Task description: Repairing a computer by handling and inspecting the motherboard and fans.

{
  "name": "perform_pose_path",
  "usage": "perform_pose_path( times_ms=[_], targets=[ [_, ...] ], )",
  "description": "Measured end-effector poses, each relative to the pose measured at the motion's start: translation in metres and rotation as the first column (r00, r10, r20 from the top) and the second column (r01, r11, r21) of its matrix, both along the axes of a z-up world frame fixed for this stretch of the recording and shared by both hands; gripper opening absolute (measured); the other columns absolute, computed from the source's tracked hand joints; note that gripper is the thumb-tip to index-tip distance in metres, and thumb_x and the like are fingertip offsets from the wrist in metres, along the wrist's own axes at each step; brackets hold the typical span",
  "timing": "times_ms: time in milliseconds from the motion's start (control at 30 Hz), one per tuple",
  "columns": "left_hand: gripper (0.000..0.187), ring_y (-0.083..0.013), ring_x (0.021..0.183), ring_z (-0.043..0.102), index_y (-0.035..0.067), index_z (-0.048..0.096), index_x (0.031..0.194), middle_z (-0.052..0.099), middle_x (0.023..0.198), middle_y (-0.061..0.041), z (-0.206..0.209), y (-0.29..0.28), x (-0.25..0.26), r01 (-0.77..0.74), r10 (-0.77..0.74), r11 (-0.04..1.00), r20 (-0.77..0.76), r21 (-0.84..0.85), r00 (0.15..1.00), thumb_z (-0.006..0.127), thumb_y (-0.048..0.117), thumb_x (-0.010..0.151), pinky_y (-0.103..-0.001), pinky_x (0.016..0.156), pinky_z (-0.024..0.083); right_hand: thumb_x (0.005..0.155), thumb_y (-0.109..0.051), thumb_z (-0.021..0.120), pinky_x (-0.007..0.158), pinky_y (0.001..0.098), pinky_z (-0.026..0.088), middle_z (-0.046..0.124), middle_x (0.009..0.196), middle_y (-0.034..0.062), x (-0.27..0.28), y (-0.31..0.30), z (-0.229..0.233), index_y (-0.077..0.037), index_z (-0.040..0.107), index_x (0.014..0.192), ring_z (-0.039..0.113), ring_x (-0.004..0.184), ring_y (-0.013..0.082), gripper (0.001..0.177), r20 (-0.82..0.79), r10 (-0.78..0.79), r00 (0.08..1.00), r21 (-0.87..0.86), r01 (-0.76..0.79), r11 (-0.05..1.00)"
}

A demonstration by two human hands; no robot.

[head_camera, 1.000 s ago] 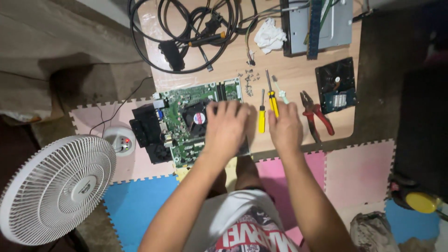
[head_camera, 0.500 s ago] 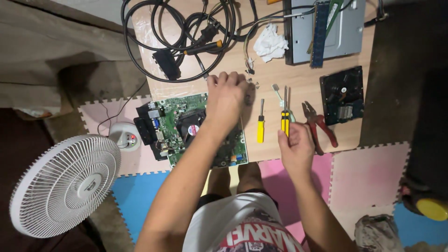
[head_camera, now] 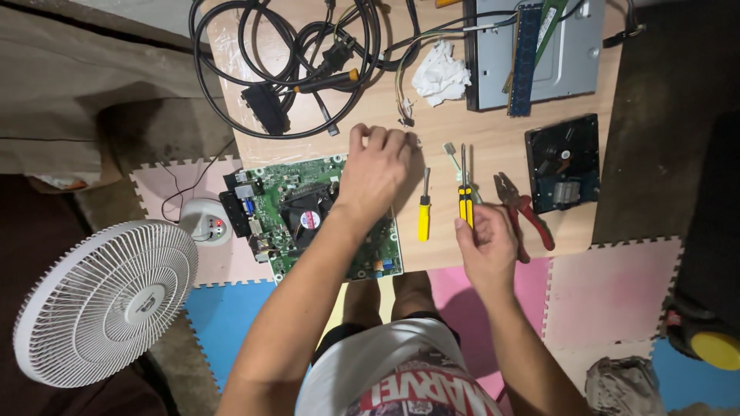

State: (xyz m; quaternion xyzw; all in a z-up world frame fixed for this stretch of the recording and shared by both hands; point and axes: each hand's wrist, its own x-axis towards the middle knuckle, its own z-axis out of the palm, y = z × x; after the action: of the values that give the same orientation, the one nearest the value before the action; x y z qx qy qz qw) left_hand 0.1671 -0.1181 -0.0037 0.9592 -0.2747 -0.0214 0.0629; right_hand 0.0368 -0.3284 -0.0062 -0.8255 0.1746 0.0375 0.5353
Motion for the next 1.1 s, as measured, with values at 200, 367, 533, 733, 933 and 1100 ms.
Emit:
perform_pose_path(
  times_ms=[200, 367, 533, 733, 933, 1100],
  targets=[
    [0.022, -0.0289, 0.098, 0.063, 0.004, 0.064, 0.111, 0.064, 0.103, -0.013, 0.030, 0.005, -0.026, -0.268, 0.199, 0.892, -0.216, -0.365, 0.956, 0.067, 0.009, 0.090, -0.046, 0.089, 0.048, 0.097, 0.000, 0.069, 0.068, 0.0216, 0.048, 0.060, 0.099, 0.0050, -0.001, -0.009, 0.019, 0.002, 0.059, 0.118, 0.057, 0.080, 0.0076, 0.024, 0.056, 0.078, 0.995, 0.042, -0.081, 0.996],
    [0.007, -0.0136, 0.080, 0.062, 0.002, 0.064, 0.105, 0.067, 0.088, -0.006, 0.039, 0.015, -0.070, -0.841, -0.080, 0.011, -0.839, -0.540, 0.538, 0.068, 0.005, 0.100, -0.027, 0.073, 0.053, 0.103, -0.001, 0.055, 0.071, 0.0223, 0.055, 0.069, 0.103, 0.0075, -0.012, -0.013, 0.066, 0.003, 0.055, 0.133, 0.063, 0.080, 0.0097, 0.030, -0.020, 0.078, 0.997, 0.283, -0.069, 0.957],
    [0.009, -0.0114, 0.082, 0.065, 0.000, 0.065, 0.109, 0.071, 0.094, -0.006, 0.041, 0.029, -0.103, -0.884, -0.496, -0.420, -0.765, -0.203, 0.411, 0.065, 0.004, 0.101, -0.026, 0.075, 0.054, 0.103, -0.001, 0.058, 0.071, 0.0232, 0.054, 0.066, 0.106, 0.0089, -0.006, -0.003, 0.109, 0.004, 0.060, 0.130, 0.063, 0.079, 0.0108, 0.027, 0.090, 0.163, 0.983, 0.182, -0.177, 0.967],
    [0.010, -0.0130, 0.082, 0.066, -0.001, 0.066, 0.110, 0.070, 0.093, -0.007, 0.042, 0.048, -0.122, -0.837, -0.577, -0.541, -0.688, -0.083, 0.441, 0.063, 0.005, 0.102, -0.028, 0.077, 0.056, 0.097, -0.002, 0.064, 0.068, 0.0244, 0.054, 0.067, 0.098, 0.0085, 0.002, 0.021, 0.143, 0.003, 0.063, 0.121, 0.065, 0.075, 0.0118, 0.024, 0.027, 0.358, 0.934, -0.137, -0.351, 0.926],
    [0.012, -0.0094, 0.082, 0.065, -0.001, 0.067, 0.108, 0.069, 0.092, -0.004, 0.047, 0.073, -0.138, -0.852, -0.323, -0.376, -0.810, -0.364, 0.489, 0.064, 0.009, 0.103, -0.026, 0.078, 0.056, 0.093, -0.006, 0.068, 0.070, 0.0272, 0.052, 0.067, 0.100, 0.0101, 0.014, 0.044, 0.167, -0.001, 0.066, 0.117, 0.065, 0.082, 0.0141, 0.025, 0.041, 0.550, 0.834, -0.433, -0.481, 0.763],
    [0.011, -0.0057, 0.083, 0.064, -0.001, 0.068, 0.105, 0.069, 0.092, -0.001, 0.060, 0.089, -0.148, -0.828, -0.125, -0.163, -0.821, -0.537, 0.557, 0.064, 0.008, 0.101, -0.023, 0.076, 0.055, 0.094, -0.010, 0.064, 0.056, 0.0290, 0.054, 0.067, 0.074, 0.0077, 0.013, 0.029, 0.134, -0.004, 0.071, 0.118, 0.067, 0.062, 0.0135, 0.025, -0.292, 0.419, 0.860, -0.214, -0.486, 0.847]
  ],
)
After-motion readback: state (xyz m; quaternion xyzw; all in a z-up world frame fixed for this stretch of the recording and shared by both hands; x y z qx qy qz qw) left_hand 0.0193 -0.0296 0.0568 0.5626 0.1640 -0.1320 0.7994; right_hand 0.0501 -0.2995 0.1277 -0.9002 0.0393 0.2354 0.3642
